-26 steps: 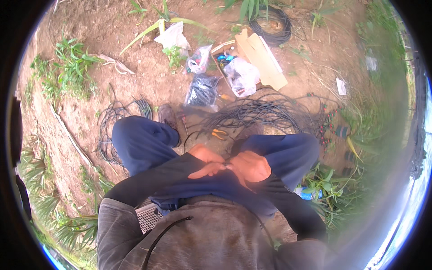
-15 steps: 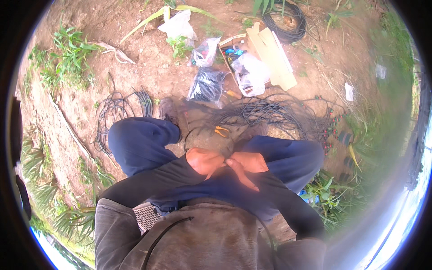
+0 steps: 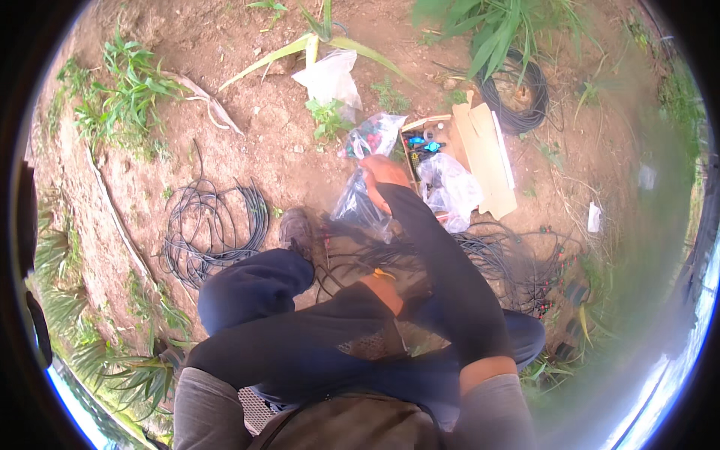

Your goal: The person sits on the ground assembling irrigation lines by hand. They insert small black plastic connectors onto the ends of black tubing and use pliers to crimp them securely. The person handles multiple lengths of tubing and connectors, occasionally reaching for new pieces from a pile on the ground.

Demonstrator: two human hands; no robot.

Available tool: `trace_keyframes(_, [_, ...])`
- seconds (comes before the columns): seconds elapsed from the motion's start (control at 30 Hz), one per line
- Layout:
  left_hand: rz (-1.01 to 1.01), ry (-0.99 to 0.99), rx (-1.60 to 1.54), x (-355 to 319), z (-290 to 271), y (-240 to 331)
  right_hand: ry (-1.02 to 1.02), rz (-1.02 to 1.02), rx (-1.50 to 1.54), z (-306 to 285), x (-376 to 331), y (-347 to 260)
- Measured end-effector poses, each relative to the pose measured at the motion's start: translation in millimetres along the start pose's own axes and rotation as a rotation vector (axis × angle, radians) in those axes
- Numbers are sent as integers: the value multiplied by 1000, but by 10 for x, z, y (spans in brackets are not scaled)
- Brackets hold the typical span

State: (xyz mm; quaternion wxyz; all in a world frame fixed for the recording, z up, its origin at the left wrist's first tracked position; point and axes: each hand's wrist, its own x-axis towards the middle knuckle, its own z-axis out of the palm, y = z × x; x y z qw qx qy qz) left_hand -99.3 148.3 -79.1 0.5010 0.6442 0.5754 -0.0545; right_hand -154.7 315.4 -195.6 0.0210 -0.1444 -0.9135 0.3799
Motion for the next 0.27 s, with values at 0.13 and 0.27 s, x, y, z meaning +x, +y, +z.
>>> trace_keyframes(0.13, [47,-75,-63,68,-58,67,-59,160,-169,571,595,611])
trace_keyframes(0.27, [64,-91,-160,63,-114,100,-345,321,-414,675,795,1026])
